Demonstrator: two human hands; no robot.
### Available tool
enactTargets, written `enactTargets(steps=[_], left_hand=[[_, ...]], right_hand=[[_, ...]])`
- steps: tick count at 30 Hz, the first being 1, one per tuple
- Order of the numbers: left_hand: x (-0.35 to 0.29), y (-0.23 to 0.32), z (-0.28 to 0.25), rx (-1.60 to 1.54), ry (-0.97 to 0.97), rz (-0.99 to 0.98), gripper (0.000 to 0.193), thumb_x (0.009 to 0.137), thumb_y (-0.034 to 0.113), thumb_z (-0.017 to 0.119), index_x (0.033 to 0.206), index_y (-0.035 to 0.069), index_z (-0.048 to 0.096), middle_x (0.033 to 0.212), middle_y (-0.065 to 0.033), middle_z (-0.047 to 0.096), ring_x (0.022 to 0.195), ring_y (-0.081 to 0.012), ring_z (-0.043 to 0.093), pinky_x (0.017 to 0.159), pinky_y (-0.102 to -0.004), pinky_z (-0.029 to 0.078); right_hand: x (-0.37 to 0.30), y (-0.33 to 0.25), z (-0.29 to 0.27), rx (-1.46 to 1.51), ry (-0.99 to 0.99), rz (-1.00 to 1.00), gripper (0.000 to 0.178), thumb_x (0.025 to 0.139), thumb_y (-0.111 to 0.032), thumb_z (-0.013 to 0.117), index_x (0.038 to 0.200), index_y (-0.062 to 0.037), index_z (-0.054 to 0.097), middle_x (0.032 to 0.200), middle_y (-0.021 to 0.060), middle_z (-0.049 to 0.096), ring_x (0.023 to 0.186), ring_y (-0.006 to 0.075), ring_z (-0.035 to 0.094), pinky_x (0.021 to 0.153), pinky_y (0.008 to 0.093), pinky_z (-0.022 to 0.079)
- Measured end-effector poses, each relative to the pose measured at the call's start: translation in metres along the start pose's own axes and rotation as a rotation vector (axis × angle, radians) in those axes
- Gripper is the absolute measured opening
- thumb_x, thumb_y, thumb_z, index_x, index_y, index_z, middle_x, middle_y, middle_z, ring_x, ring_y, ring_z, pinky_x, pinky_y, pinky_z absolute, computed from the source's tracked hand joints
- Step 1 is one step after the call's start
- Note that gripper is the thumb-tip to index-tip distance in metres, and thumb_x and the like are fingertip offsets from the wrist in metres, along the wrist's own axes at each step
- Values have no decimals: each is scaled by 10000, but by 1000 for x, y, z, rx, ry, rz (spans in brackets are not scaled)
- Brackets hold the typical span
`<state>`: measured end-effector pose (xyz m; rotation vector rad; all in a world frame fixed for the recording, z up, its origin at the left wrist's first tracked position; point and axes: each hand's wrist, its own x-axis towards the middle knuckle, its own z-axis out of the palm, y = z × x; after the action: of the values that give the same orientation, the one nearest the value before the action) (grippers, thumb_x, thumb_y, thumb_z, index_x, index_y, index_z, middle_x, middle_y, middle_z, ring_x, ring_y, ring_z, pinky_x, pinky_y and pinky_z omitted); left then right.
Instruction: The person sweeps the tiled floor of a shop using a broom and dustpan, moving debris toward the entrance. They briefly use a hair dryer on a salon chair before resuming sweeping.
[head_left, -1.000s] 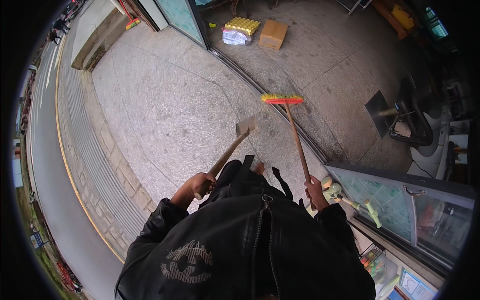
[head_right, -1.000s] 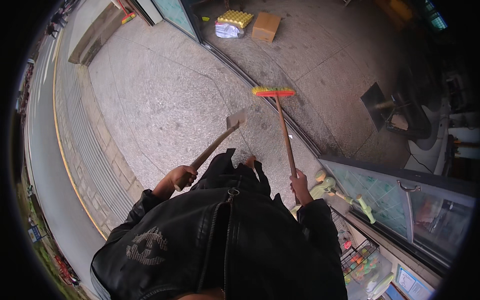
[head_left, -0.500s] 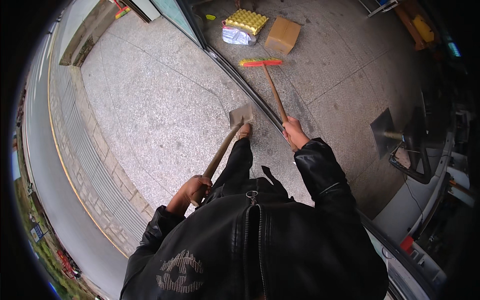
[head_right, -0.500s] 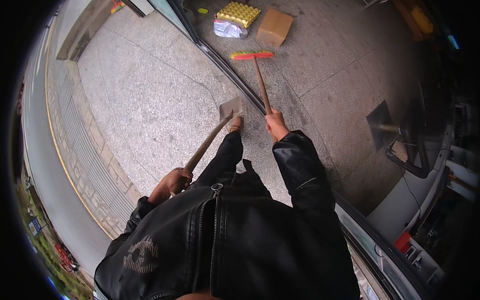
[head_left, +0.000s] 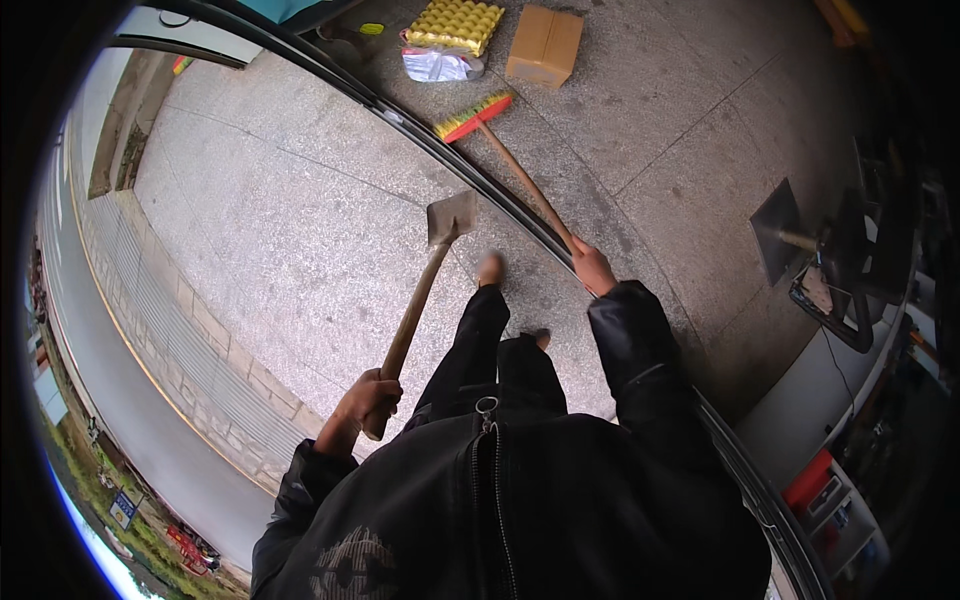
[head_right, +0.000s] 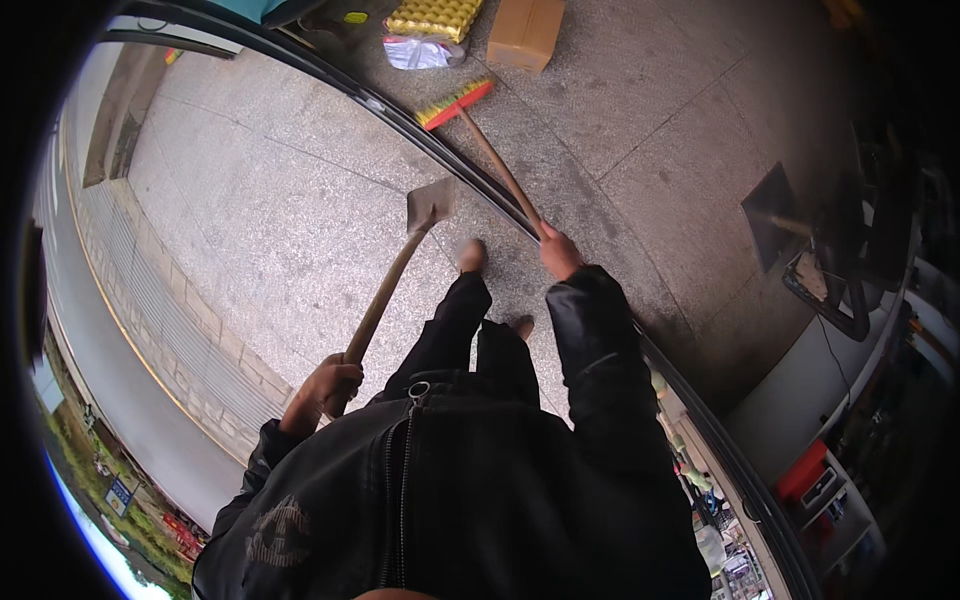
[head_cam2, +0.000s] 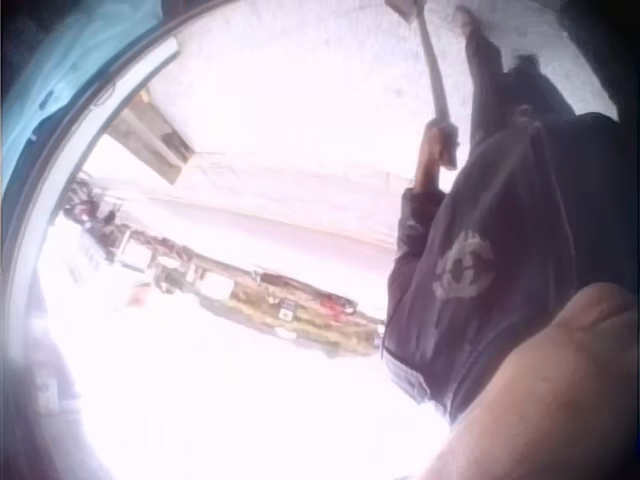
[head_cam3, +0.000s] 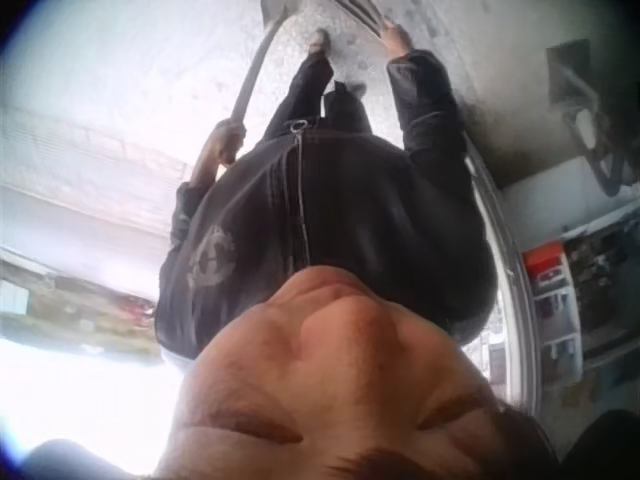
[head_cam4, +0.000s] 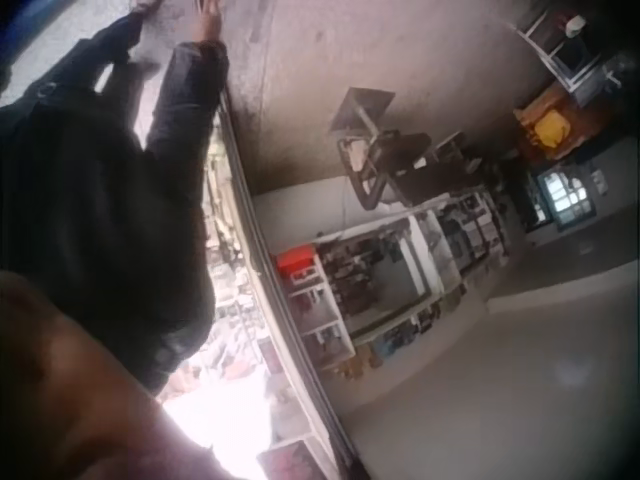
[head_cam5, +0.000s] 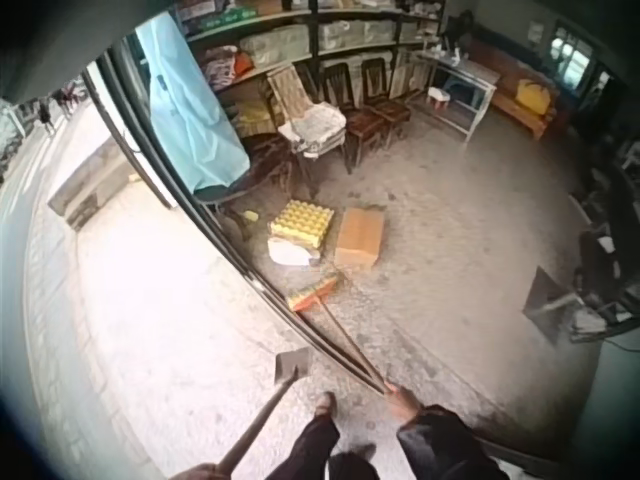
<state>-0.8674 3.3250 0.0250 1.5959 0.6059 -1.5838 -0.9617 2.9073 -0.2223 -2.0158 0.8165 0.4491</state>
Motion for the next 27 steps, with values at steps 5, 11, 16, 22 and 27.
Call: enactTargets(steps=[5,11,16,22,27], left_hand=[[12,26,-2,74,-31,-57,139,685,100,563,740,-8,494,590,-69,504,457,-168,504,435,-293,422],[21,43,23,109,-36,-98,151,701,127,566,745,2,493,589,-63,499,443,-165,487,427,-293,419],[17,40,56,-19,-83,-90,139,714,136,567,754,18,506,587,-57,497,455,-156,489,424,-279,416],[-43,66,161,280,-38,162,207,729,138,580,887,24,508,733,-53,492,584,-132,482,538,-257,404],[-35,56,212,273,65,71,173,734,138,581,850,28,514,691,-36,485,551,-118,465,506,-237,385]], right_hand=[[-175,130,-128,-309,83,168,370,796,-113,518,1166,-110,514,995,206,569,925,342,553,740,376,451],[-293,155,-222,-528,168,434,332,822,-170,517,1147,-101,526,981,189,582,924,340,558,756,368,454],[-280,136,-217,-341,251,312,305,834,-219,521,1130,-147,539,924,190,585,886,322,575,708,369,466],[-123,103,-130,-234,213,71,392,812,-169,447,1175,-312,491,875,145,613,798,341,590,665,438,467],[-132,160,-123,-219,235,119,367,756,-107,494,1099,-220,556,842,119,621,783,304,602,661,420,471]])
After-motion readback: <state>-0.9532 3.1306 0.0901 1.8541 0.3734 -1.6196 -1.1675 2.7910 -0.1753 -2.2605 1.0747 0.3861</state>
